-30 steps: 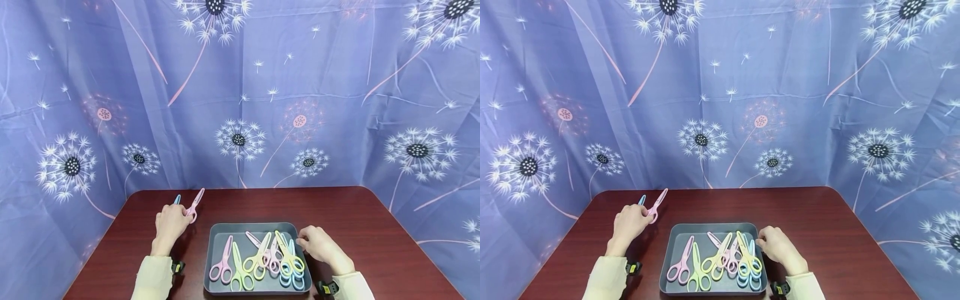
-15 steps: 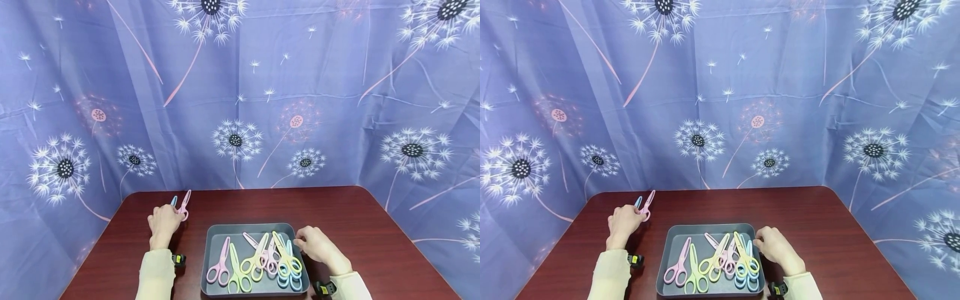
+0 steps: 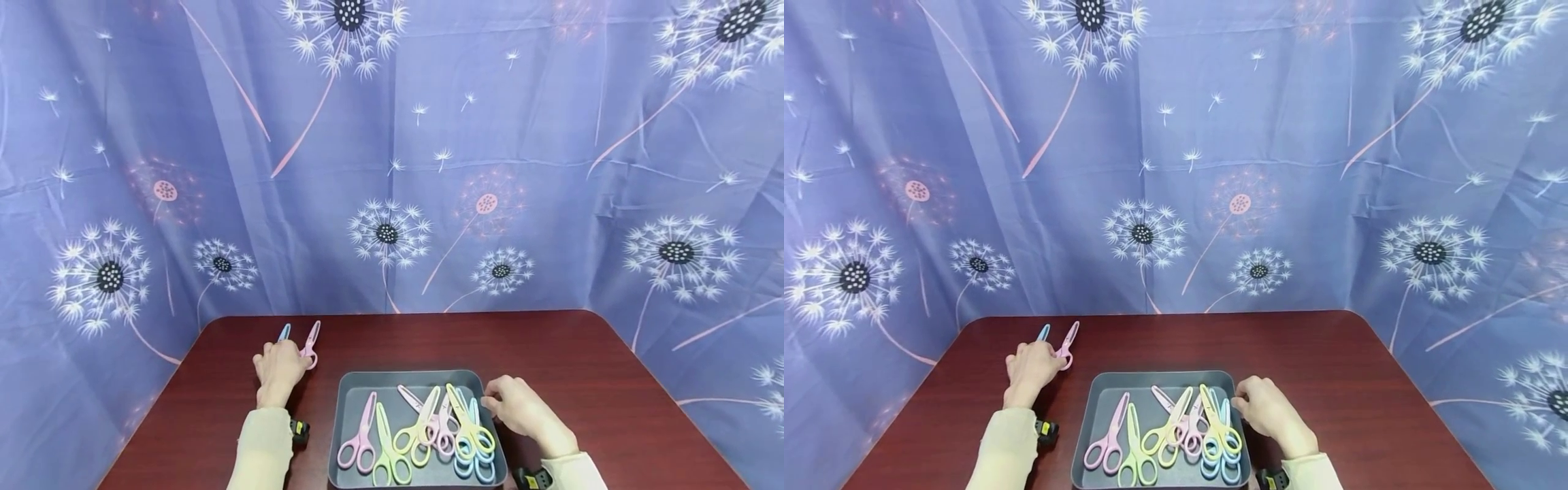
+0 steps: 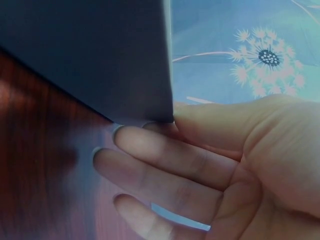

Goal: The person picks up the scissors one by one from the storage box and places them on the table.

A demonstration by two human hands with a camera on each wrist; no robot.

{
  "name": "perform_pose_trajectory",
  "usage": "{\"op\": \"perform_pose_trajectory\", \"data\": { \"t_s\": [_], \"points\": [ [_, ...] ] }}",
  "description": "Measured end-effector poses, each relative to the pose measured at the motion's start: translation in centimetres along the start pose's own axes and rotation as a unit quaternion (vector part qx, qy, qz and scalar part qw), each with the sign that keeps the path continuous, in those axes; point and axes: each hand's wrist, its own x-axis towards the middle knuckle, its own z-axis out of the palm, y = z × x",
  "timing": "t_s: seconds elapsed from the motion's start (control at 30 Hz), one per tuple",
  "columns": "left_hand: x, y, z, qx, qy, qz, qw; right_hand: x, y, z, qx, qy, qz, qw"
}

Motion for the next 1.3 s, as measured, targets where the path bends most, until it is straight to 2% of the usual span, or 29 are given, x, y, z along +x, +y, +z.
{"op": "perform_pose_trajectory", "data": {
  "t_s": [0.3,0.57,0.93,1.3],
  "points": [
    [-0.24,-0.10,0.56,0.018,0.002,0.004,0.9998,0.12,0.20,0.11,-0.002,-0.004,0.008,1.000],
    [-0.51,-0.12,0.09,0.030,0.004,0.002,0.9995,0.18,0.05,0.15,-0.003,0.002,0.009,1.000],
    [-0.53,-0.11,-0.27,0.029,-0.021,-0.003,0.9994,0.23,-0.08,0.18,-0.016,0.003,0.013,1.000],
    [-0.60,-0.05,-0.02,0.031,-0.027,-0.015,0.9990,0.07,-0.13,0.22,-0.016,0.003,0.012,1.000]
  ]
}}
